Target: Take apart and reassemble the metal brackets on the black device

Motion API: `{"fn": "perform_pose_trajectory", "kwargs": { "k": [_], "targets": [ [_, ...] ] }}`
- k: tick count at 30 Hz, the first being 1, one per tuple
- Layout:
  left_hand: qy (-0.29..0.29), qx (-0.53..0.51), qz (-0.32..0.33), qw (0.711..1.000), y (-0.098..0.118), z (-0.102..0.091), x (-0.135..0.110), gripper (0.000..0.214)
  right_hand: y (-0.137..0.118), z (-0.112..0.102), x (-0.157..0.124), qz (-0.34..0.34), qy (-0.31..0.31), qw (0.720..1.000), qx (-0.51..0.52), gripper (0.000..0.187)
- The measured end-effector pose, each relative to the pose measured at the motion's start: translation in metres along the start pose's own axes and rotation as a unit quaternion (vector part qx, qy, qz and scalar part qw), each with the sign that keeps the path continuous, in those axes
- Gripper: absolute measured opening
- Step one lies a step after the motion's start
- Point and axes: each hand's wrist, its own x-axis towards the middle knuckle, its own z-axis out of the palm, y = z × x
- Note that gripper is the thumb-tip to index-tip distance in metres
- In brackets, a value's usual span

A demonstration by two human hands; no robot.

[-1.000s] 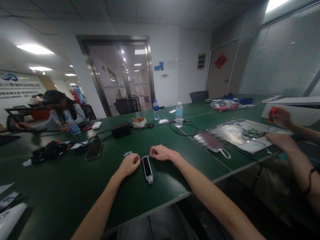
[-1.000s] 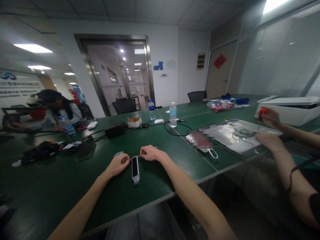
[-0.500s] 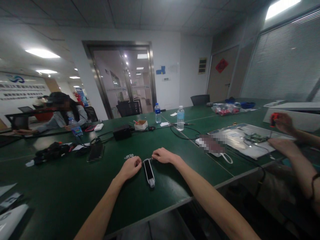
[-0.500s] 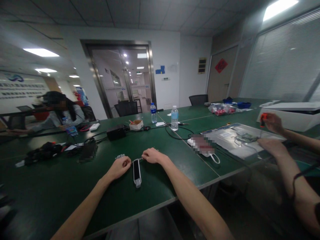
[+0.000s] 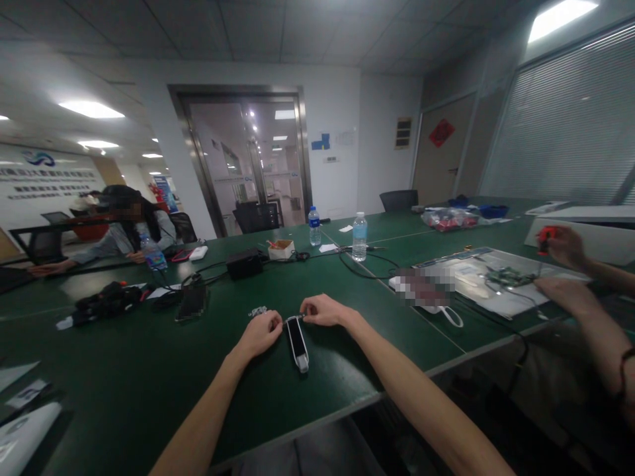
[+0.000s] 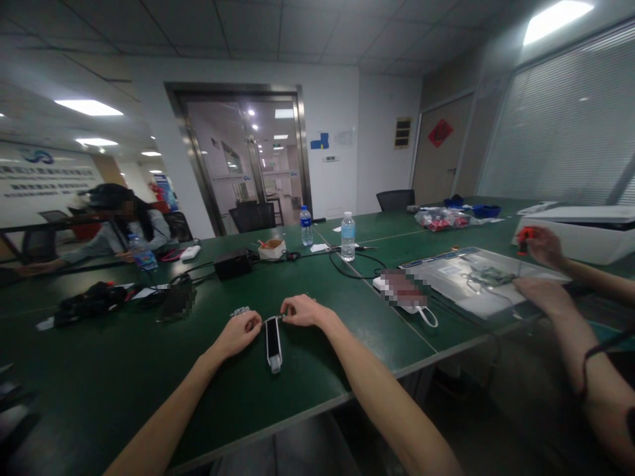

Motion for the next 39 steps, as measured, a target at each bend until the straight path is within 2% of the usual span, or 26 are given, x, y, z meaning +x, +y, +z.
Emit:
{"fn": "perform_pose_trajectory", "kwargs": {
  "k": [5,9,14,17,21,25,28,32,35,36,39],
  "targets": [
    [0.003,0.001,0.009,1.000,0.005,-0.002,0.000,0.019,0.012,0.010,0.008,0.001,0.016,0.999,-0.036,0.023],
    [0.004,-0.006,0.003,1.000,0.007,-0.004,-0.001,0.020,0.014,0.009,0.007,-0.009,0.014,1.000,-0.018,0.017],
    [-0.002,-0.012,-0.001,1.000,0.003,-0.003,0.000,0.022,0.009,0.003,0.003,-0.010,0.027,0.999,-0.013,0.037],
    [0.002,-0.013,0.003,1.000,-0.002,0.000,0.001,0.024,0.006,0.001,0.003,0.005,0.005,1.000,-0.028,0.023],
    [0.001,-0.015,0.006,1.000,-0.005,0.002,0.002,0.024,0.005,0.000,0.003,0.005,-0.007,1.000,-0.022,0.017],
    [0.008,-0.010,0.012,1.000,-0.002,0.001,0.001,0.022,0.009,0.002,0.003,-0.012,0.024,1.000,-0.017,0.039],
    [0.002,-0.010,0.015,1.000,0.002,-0.001,0.000,0.022,0.013,0.005,0.005,-0.012,0.018,0.999,-0.026,0.025],
    [0.011,-0.007,0.012,1.000,0.004,-0.001,-0.001,0.020,0.015,0.007,0.005,-0.017,0.015,0.999,-0.033,0.017],
    [0.011,-0.013,0.011,1.000,0.004,0.000,-0.001,0.019,0.014,0.006,0.004,-0.004,0.039,0.999,-0.028,0.037],
    [0.010,-0.013,0.011,1.000,0.003,0.001,-0.001,0.019,0.014,0.006,0.004,-0.001,0.040,0.999,-0.026,0.039],
    [0.007,-0.013,0.006,1.000,0.003,0.001,-0.001,0.021,0.014,0.007,0.004,-0.005,0.021,1.000,-0.020,0.022]
  ]
}}
